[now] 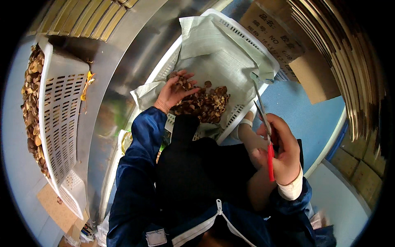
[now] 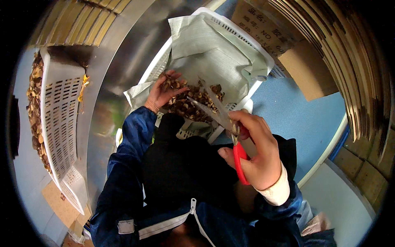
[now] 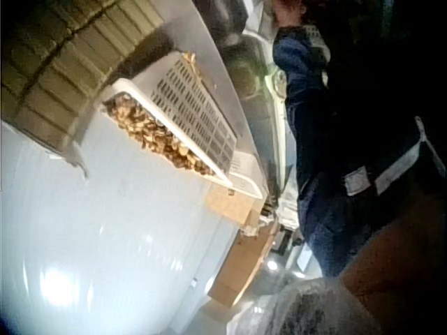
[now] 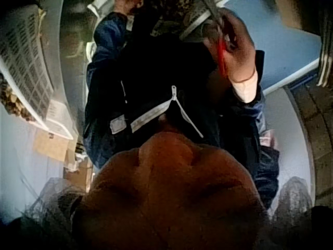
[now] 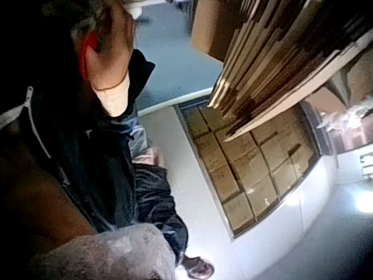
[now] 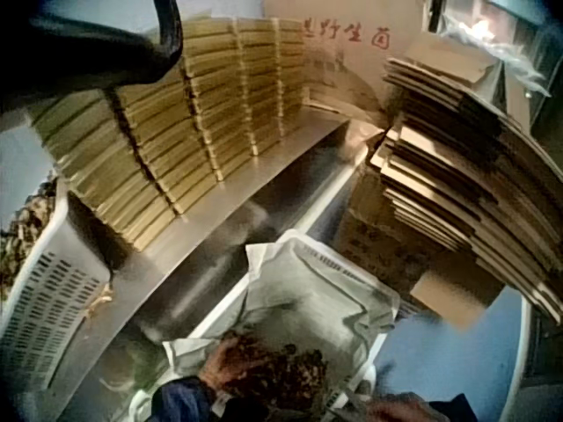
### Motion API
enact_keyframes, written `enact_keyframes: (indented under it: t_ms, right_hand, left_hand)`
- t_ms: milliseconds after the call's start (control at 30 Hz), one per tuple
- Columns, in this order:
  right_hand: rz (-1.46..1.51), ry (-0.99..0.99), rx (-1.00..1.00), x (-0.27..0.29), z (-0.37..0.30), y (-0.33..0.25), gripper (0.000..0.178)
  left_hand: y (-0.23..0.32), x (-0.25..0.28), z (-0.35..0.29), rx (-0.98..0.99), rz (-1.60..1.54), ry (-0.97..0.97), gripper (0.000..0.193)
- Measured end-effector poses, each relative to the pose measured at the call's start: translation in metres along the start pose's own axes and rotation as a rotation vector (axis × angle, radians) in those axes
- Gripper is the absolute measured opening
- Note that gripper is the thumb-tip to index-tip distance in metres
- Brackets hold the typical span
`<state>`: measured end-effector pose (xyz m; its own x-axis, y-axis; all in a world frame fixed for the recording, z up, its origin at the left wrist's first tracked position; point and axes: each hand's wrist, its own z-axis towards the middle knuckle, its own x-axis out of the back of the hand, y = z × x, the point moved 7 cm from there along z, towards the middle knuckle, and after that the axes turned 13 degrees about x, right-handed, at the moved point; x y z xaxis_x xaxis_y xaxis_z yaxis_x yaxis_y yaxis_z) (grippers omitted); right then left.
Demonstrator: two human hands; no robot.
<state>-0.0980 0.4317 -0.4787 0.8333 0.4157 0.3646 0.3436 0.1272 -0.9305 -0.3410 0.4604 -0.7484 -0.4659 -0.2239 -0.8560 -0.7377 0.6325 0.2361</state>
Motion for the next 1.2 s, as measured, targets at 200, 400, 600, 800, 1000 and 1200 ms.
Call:
enact_keyframes:
  t_ms: [200,400,600,800,1000,1200]
  right_hand:
    - [-0.049,0.009,0.151,-0.017,0.010,-0.010,0.055]
    - [0.132,0.092,0.174,-0.053,0.017,-0.020,0.054]
    - [-0.008,0.029,0.374,-0.107,0.000,-0.087,0.049]
    - [-0.103,-0.088,0.652,-0.195,-0.022,-0.164,0.032]
    - [-0.191,-0.558,0.569,-0.303,-0.041,-0.170,0.041]
    - [0.004,-0.756,0.631,-0.384,-0.062,-0.158,0.055]
  left_hand:
    - [0.006,-0.048,-0.031,-0.091,-0.067,-0.111,0.042]
    - [0.012,-0.137,-0.103,-0.123,0.016,-0.198,0.042]
    - [-0.015,-0.192,-0.203,-0.224,0.136,-0.028,0.045]
    - [-0.049,-0.132,-0.318,-0.694,0.564,0.538,0.027]
    - [-0.086,-0.109,-0.382,-0.254,0.083,0.201,0.032]
    - [-0.101,-0.080,-0.428,-0.100,0.141,0.106,0.033]
